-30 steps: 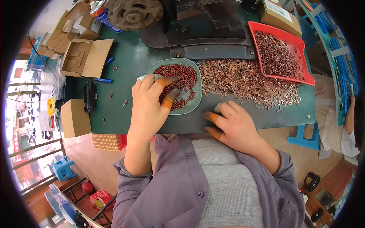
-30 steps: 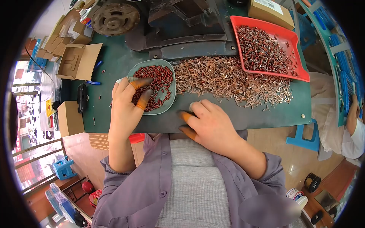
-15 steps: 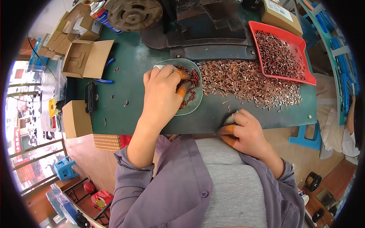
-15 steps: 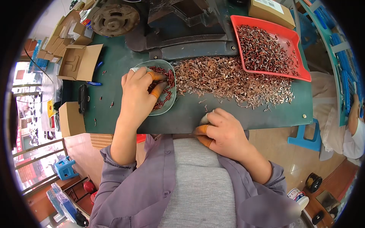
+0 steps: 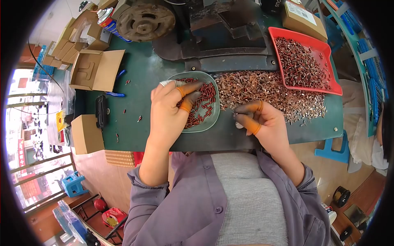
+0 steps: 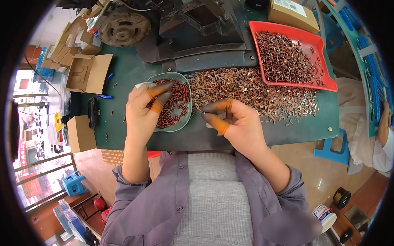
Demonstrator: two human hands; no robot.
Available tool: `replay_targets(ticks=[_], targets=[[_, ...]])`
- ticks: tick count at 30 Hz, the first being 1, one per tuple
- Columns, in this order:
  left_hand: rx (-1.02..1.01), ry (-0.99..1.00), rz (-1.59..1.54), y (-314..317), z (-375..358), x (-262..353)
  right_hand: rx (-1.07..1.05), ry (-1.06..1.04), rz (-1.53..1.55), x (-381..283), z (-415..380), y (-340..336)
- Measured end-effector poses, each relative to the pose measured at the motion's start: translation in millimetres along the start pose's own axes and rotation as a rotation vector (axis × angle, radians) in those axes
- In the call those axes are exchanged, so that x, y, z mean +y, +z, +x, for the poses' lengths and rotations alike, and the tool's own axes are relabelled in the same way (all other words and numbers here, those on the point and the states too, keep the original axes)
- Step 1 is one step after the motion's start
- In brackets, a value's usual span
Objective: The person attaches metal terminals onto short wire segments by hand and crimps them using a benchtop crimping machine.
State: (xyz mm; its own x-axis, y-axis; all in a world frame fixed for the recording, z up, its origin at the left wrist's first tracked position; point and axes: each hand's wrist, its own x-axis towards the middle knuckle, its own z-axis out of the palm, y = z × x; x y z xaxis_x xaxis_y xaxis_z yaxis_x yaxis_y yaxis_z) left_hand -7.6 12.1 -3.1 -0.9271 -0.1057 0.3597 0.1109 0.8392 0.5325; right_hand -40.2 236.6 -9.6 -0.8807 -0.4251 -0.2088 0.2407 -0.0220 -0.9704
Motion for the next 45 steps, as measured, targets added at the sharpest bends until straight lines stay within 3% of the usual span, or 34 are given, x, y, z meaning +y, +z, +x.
replay_targets(ticks=[2,4,5,7,11,16,23,25,26,28,29,31,35,45], targets=[[-0.016,-0.043,-0.155,0.0,-1.8,2.1,-0.026,0.064,0.016,-5.3,3.2,0.7],[-0.014,-0.254,-0.534,2.2,-5.1,7.8,-0.035,0.085,0.04,-7.8,6.1,1.6],[-0.019,-0.25,-0.535,2.8,-7.2,10.5,-0.048,0.106,0.062,-8.6,7.6,2.1],[-0.011,-0.403,-0.829,3.8,-11.6,15.4,-0.042,0.086,0.094,-9.2,10.1,6.4],[-0.034,-0.395,-0.918,5.8,-14.4,21.3,-0.06,0.039,0.172,-9.6,14.3,12.3],[-0.055,-0.144,-0.904,8.2,-10.1,17.8,-0.048,0.046,0.163,-10.4,22.8,15.6],[-0.063,-0.234,-1.134,15.7,-6.6,18.3,-0.134,0.119,0.343,-8.0,29.9,28.2],[0.021,-0.338,-1.17,16.9,-6.6,20.3,-0.109,0.101,0.327,-8.3,30.2,31.7],[0.024,-0.345,-1.173,18.7,-7.0,19.6,-0.086,0.083,0.314,-8.4,30.1,33.4],[0.152,-0.194,-0.698,22.2,-6.2,17.5,-0.052,0.065,0.29,-9.1,31.9,36.4],[0.155,-0.197,-0.698,21.7,-6.1,18.1,-0.016,0.039,0.271,-9.5,33.1,37.3],[0.232,-0.03,-0.385,19.7,-5.0,20.3,-0.027,0.035,0.258,-8.3,34.7,36.2],[0.224,-0.006,-0.394,21.4,-4.4,20.5,0.0,-0.097,0.367,-5.0,37.1,41.8],[0.181,-0.037,-0.461,18.0,-5.6,20.9,-0.021,0.013,0.333,-5.7,35.5,30.0]])
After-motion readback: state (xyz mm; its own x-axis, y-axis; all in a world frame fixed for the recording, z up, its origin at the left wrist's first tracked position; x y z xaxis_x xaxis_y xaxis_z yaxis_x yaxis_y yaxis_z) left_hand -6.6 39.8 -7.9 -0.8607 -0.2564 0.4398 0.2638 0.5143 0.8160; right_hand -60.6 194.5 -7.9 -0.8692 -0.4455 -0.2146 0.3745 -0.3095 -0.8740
